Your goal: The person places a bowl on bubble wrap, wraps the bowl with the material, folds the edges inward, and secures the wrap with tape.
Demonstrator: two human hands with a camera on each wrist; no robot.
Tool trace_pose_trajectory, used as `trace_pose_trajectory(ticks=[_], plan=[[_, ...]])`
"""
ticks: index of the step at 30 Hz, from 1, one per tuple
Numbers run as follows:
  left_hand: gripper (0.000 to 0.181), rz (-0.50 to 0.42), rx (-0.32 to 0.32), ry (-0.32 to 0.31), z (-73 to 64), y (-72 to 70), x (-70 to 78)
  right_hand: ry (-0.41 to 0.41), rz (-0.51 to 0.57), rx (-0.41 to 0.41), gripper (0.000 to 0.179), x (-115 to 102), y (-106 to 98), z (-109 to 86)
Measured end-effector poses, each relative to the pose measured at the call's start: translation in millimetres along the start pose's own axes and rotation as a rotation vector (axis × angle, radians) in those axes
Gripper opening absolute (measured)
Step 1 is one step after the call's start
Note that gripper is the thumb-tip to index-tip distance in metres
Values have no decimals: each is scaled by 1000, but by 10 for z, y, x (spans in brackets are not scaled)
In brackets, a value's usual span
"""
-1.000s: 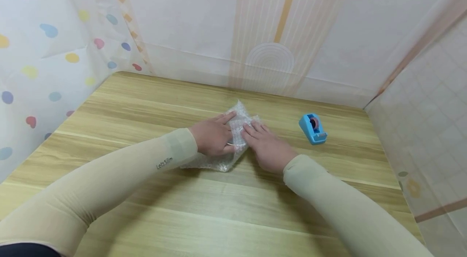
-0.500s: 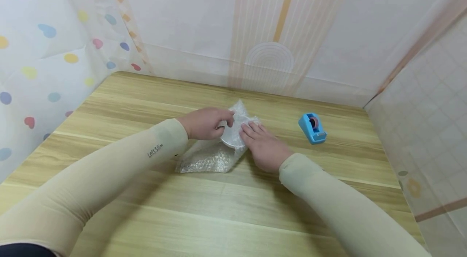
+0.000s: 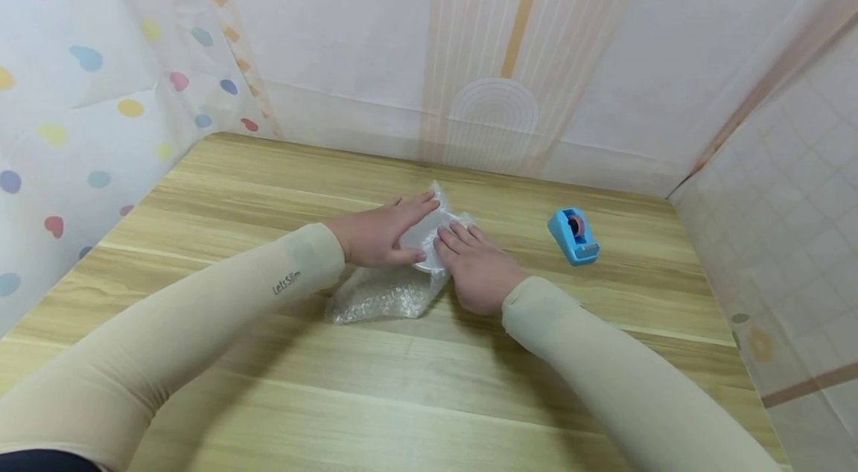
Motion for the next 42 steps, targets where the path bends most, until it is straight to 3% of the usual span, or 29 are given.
trace_pose_trajectory(ticks=[5, 9, 14, 19, 23, 30, 36, 42], plan=[[106, 35, -39, -8, -4, 22, -1, 17, -23, -16, 72, -15, -4, 48], [111, 31, -69, -30, -8, 49, -28, 13, -35, -21, 76, -34, -28, 96], [112, 4, -62, -33, 5, 86, -70, -11, -83, -6, 84, -41, -46, 157], [116, -34, -41, -20, 14, 111, -82, 4, -104, 9, 106, -62, -65, 231], [118, -57, -28, -18, 11, 115, -64, 48, -90, 17, 122, -64, -52, 305], [123, -96, -42, -27, 28, 111, -53, 77, 17, 104, 136, -10, -62, 337], [121, -99, -42, -25, 46, 96, -44, 150, 61, 131, 137, 54, -76, 341], [122, -108, -38, 0, 59, 93, -29, 82, 59, 55, 130, 38, -82, 322]])
Point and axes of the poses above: each hand's wrist, its own z-axis towards the middle knuckle, its own y-axis out of the palm, x = y × z, the point moved 2 cm from there along z, towards the middle knuckle, and after that the axes turned 8 degrees about -x, right-handed, at the moved point
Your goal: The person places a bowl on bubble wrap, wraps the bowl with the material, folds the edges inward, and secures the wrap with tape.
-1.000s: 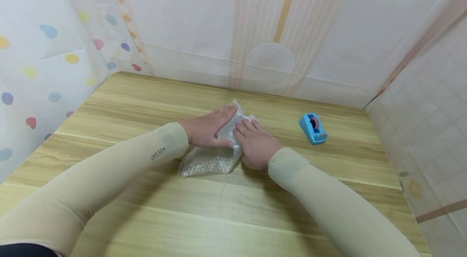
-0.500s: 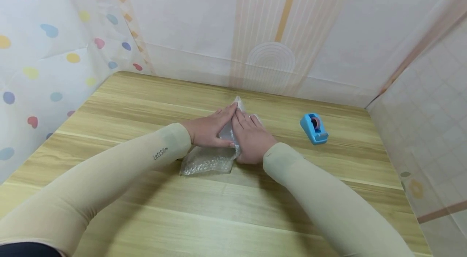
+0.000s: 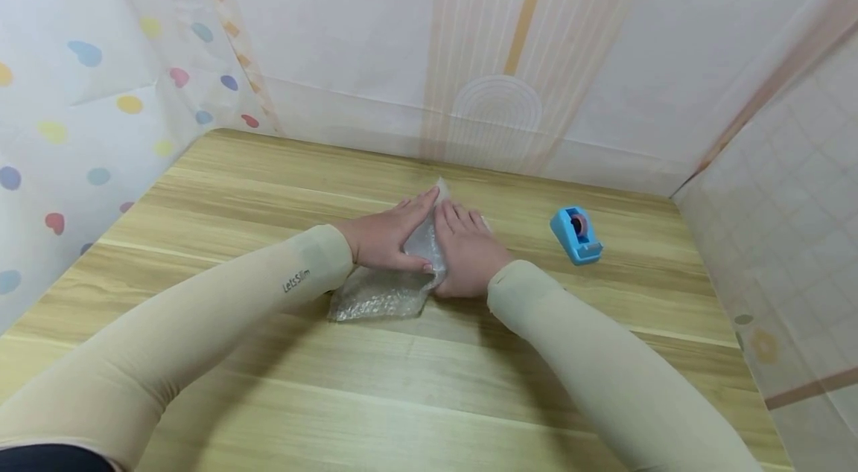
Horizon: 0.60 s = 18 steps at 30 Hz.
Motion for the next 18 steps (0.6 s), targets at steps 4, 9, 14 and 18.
trace_pose_trajectory(ticks=[4, 9, 14, 18], plan=[[123, -12, 3, 11, 3, 8, 4, -12, -23, -14, 129, -13, 1, -16], [122, -24, 3, 9, -2, 7, 5, 13, -13, -6, 132, -12, -16, 31], [120, -28, -5, 15, -4, 0, 5, 39, -25, -35, 134, -20, -22, 74], [120, -18, -4, 14, -6, -7, -13, 56, -44, -48, 135, -49, -20, 83]])
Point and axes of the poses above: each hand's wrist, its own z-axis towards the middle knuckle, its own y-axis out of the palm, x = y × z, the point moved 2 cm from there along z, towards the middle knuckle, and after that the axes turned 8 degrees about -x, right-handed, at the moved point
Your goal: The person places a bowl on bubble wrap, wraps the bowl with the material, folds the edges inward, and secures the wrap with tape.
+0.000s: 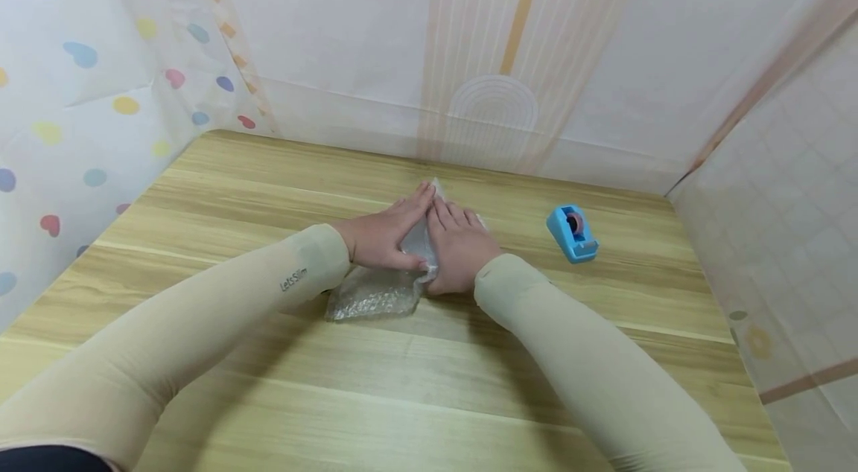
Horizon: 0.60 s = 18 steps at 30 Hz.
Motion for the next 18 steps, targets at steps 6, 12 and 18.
trace_pose_trajectory(ticks=[6, 12, 18], plan=[[125, 21, 8, -42, -49, -47, -46, 64, 6, -18, 139, -51, -9, 15], [120, 99, -24, -128, -156, -82, -87, 142, 69, -31, 146, -115, -15, 48], [109, 133, -73, -191, -201, -70, -100, 157, 41, -41, 149, -133, -40, 87]])
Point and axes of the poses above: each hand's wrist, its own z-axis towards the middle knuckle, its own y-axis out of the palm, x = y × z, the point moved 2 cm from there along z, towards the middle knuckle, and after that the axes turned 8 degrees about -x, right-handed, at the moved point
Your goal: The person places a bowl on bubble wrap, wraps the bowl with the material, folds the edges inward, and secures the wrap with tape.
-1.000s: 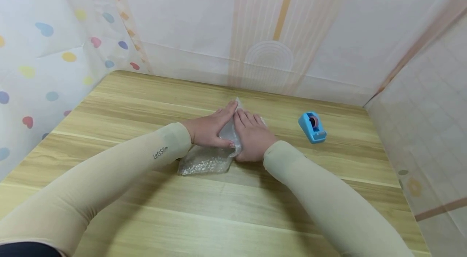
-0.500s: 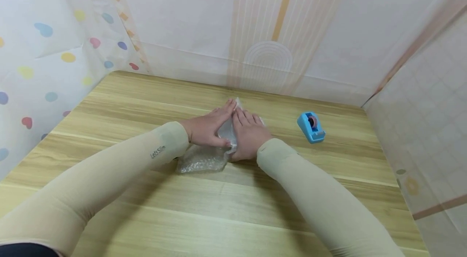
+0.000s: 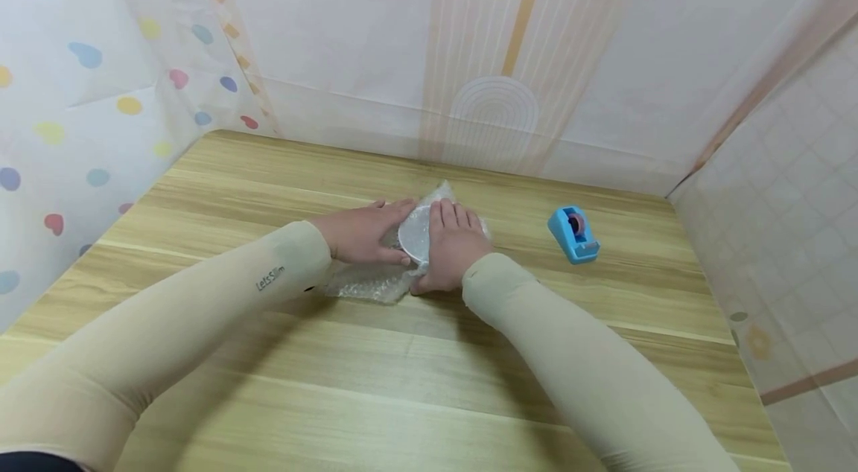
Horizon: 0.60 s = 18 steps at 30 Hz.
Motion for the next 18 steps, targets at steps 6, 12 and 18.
trace_pose_trajectory(ticks=[6, 12, 18], plan=[[107, -5, -14, 17, 24, -4, -4, -82, -41, 23, 145, 36, -26, 20], [108, -29, -3, 19, 40, -18, -5, -100, -21, 3, 143, 43, -22, 59], [100, -11, 9, -54, -32, -34, -120, -64, 17, 3, 146, 5, -42, 68]])
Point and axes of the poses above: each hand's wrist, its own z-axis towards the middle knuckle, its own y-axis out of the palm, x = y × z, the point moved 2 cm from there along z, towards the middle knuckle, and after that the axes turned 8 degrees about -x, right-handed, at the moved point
